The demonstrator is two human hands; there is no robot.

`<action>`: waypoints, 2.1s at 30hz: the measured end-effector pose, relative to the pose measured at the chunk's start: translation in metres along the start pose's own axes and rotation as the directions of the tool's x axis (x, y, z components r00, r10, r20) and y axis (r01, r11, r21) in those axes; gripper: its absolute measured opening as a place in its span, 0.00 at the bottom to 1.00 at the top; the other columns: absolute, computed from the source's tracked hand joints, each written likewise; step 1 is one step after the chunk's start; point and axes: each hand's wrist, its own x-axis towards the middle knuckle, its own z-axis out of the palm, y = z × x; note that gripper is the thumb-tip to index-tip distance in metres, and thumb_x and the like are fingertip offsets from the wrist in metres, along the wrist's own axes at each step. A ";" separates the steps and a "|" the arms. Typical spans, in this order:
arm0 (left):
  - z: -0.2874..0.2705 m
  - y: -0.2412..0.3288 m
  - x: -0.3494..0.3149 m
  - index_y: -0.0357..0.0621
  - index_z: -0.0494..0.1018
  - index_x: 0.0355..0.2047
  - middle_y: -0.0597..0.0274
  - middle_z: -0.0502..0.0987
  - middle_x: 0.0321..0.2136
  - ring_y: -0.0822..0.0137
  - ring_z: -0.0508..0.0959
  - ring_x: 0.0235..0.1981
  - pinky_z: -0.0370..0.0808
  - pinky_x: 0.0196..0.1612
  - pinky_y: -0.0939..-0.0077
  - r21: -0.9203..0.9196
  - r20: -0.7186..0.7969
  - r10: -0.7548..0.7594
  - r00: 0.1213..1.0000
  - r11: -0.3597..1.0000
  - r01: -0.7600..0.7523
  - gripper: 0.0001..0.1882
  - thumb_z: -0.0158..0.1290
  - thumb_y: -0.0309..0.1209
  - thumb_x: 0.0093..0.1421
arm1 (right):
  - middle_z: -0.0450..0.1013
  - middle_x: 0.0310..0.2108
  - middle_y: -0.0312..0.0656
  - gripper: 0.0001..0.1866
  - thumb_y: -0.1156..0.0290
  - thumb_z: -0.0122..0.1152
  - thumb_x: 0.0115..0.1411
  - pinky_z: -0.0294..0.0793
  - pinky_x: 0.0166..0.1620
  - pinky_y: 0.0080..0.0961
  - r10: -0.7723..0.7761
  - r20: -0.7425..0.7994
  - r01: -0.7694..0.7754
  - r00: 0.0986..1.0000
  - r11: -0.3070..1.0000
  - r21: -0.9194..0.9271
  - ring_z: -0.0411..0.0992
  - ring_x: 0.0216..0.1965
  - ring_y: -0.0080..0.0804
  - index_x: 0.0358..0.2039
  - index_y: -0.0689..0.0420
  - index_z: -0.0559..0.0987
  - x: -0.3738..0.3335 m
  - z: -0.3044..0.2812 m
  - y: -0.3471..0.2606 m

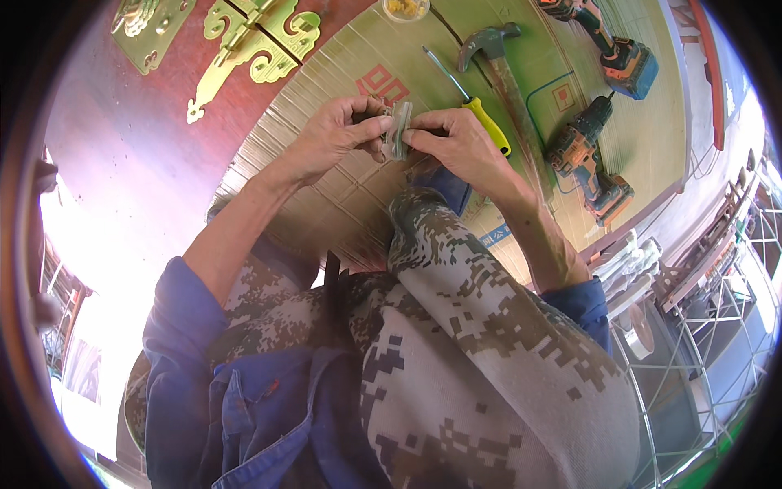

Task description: The person installs a decorative brass door latch on a red wooden door. They position the latch, insert screws, and tighten them with a yellow screwdriver, then test the latch mechanism.

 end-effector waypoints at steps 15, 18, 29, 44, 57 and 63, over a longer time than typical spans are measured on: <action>0.002 -0.009 0.000 0.36 0.75 0.47 0.65 0.79 0.35 0.75 0.80 0.32 0.81 0.41 0.75 -0.026 -0.018 -0.054 0.998 0.998 0.054 0.13 0.56 0.34 0.71 | 0.82 0.32 0.45 0.17 0.65 0.63 0.67 0.83 0.38 0.25 0.009 -0.021 -0.007 1.000 0.996 0.093 0.82 0.32 0.28 0.43 0.70 0.84 0.002 0.004 0.000; -0.001 -0.011 0.000 0.36 0.75 0.48 0.65 0.80 0.36 0.75 0.80 0.33 0.81 0.41 0.75 -0.025 -0.012 -0.044 0.999 0.999 0.043 0.13 0.55 0.35 0.72 | 0.83 0.33 0.46 0.18 0.65 0.62 0.68 0.83 0.38 0.26 0.002 -0.021 0.000 1.000 0.994 0.105 0.82 0.32 0.29 0.44 0.70 0.84 0.003 0.004 0.002; -0.006 -0.009 -0.001 0.37 0.76 0.47 0.67 0.79 0.34 0.77 0.80 0.32 0.81 0.41 0.75 -0.044 0.041 -0.036 0.999 0.998 0.038 0.13 0.56 0.35 0.71 | 0.83 0.33 0.45 0.16 0.65 0.62 0.67 0.83 0.38 0.24 0.018 0.010 -0.019 1.000 0.988 0.155 0.81 0.33 0.28 0.41 0.69 0.84 0.007 0.003 0.007; 0.024 0.048 -0.007 0.37 0.77 0.45 0.68 0.78 0.31 0.78 0.79 0.31 0.80 0.40 0.77 -0.101 0.076 0.003 0.997 0.995 0.005 0.13 0.57 0.36 0.71 | 0.77 0.30 0.36 0.10 0.72 0.62 0.64 0.76 0.39 0.23 -0.317 -0.079 0.311 0.945 0.947 -0.082 0.74 0.32 0.19 0.41 0.66 0.78 0.014 0.022 0.009; 0.009 0.030 -0.008 0.32 0.76 0.40 0.64 0.78 0.28 0.75 0.80 0.31 0.80 0.36 0.77 0.619 -0.070 0.189 0.979 0.778 -0.106 0.12 0.56 0.32 0.69 | 0.80 0.37 0.41 0.13 0.72 0.61 0.66 0.81 0.44 0.23 -0.163 -0.136 0.184 0.977 0.969 0.166 0.78 0.37 0.25 0.45 0.68 0.81 0.009 0.018 0.018; 0.012 0.040 -0.015 0.31 0.76 0.37 0.63 0.77 0.27 0.72 0.81 0.28 0.80 0.32 0.77 0.540 -0.117 -0.063 0.991 0.833 0.117 0.11 0.57 0.30 0.67 | 0.79 0.35 0.44 0.12 0.71 0.62 0.63 0.81 0.40 0.27 -0.191 -0.200 0.194 0.961 0.981 -0.008 0.80 0.35 0.29 0.40 0.68 0.81 0.007 0.026 0.015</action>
